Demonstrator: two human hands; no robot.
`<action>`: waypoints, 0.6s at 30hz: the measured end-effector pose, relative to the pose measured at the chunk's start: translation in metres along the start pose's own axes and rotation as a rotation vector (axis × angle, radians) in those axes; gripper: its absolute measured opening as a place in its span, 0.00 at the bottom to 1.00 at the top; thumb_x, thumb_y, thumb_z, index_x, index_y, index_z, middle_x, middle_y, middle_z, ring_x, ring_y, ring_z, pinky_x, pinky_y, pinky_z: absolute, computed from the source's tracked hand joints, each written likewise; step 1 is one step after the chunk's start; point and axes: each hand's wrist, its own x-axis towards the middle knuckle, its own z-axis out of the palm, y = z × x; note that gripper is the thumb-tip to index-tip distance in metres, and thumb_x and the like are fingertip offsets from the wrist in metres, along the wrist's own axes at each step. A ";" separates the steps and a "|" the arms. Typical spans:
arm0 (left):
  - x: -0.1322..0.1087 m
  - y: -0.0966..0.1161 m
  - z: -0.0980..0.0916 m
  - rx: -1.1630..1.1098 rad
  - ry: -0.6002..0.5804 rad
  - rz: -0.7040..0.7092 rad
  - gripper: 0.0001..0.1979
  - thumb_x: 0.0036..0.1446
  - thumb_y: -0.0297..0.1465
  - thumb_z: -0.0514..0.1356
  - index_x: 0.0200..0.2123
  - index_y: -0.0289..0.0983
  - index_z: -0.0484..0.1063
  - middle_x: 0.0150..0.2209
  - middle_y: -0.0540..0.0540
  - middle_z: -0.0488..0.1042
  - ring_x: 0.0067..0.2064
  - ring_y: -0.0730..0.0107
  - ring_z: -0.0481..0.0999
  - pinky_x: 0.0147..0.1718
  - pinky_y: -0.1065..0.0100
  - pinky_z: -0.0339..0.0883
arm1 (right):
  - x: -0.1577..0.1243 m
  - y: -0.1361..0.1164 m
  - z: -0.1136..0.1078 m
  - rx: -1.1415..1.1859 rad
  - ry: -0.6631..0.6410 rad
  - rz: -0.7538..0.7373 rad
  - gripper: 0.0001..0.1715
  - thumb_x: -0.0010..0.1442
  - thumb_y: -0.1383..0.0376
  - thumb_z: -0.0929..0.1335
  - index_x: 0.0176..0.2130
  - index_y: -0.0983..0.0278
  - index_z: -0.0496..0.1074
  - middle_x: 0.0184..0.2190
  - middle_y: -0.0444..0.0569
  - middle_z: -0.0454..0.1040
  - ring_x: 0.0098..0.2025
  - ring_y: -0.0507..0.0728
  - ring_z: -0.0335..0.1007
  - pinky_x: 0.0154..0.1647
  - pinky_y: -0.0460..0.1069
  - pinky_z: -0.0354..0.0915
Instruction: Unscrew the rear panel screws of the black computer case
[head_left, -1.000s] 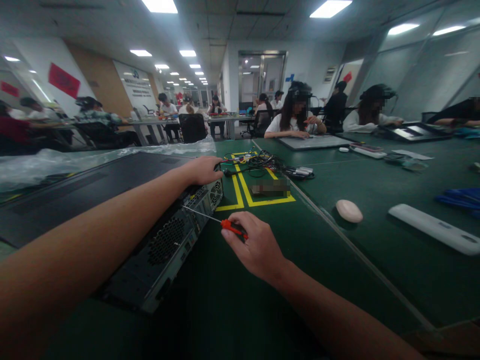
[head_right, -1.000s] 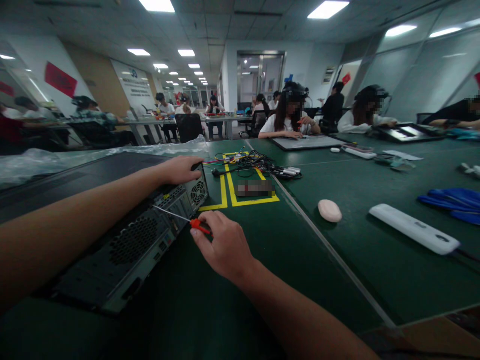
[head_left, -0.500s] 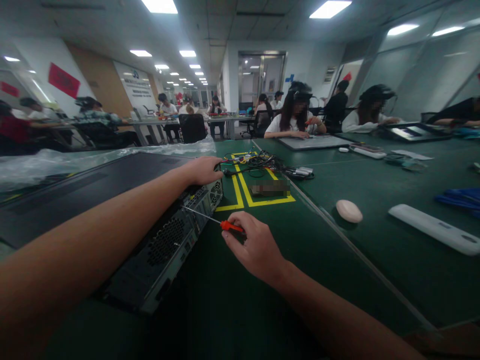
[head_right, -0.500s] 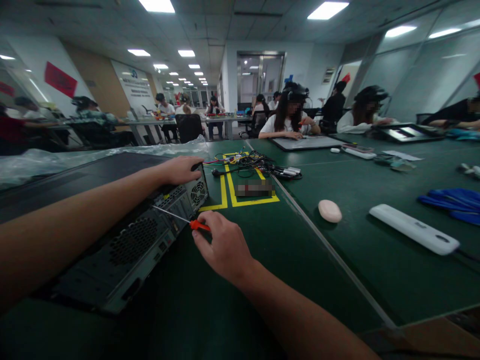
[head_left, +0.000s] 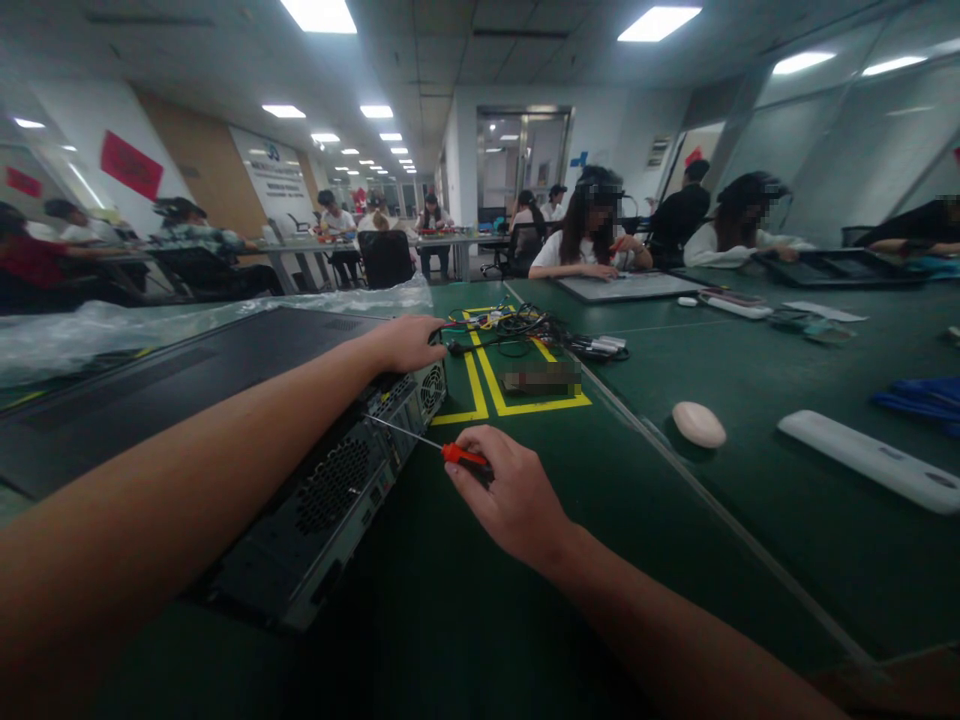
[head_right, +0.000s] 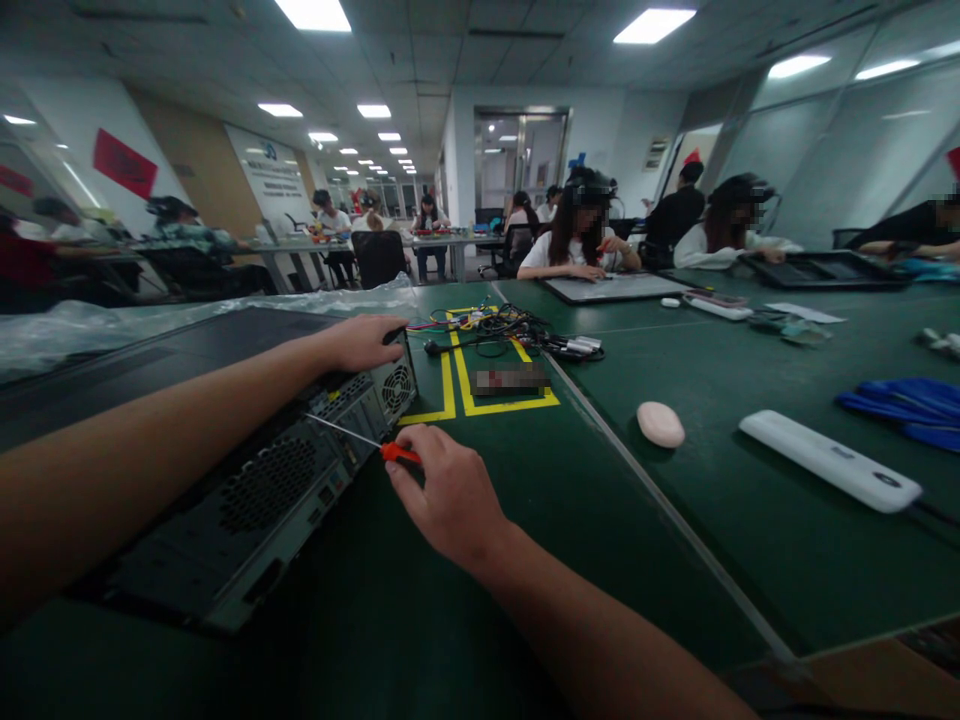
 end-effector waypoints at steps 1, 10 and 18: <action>0.000 0.000 0.000 -0.001 -0.001 -0.002 0.31 0.62 0.40 0.54 0.66 0.37 0.70 0.62 0.38 0.77 0.62 0.49 0.75 0.61 0.55 0.66 | 0.000 0.000 0.000 0.004 -0.001 0.002 0.05 0.69 0.64 0.68 0.46 0.61 0.72 0.43 0.50 0.79 0.43 0.58 0.76 0.43 0.53 0.69; 0.000 0.001 -0.001 -0.010 -0.013 0.012 0.32 0.63 0.40 0.53 0.67 0.34 0.68 0.64 0.35 0.75 0.63 0.48 0.75 0.62 0.55 0.65 | 0.000 0.000 0.000 0.024 0.015 0.007 0.08 0.69 0.62 0.69 0.48 0.62 0.74 0.43 0.51 0.79 0.43 0.58 0.76 0.44 0.53 0.69; 0.000 0.001 -0.002 -0.005 -0.015 0.005 0.32 0.63 0.40 0.53 0.67 0.35 0.69 0.63 0.35 0.76 0.63 0.49 0.75 0.62 0.56 0.66 | 0.000 -0.002 -0.002 -0.025 0.006 0.006 0.12 0.73 0.59 0.66 0.46 0.62 0.77 0.40 0.51 0.79 0.40 0.58 0.75 0.41 0.53 0.68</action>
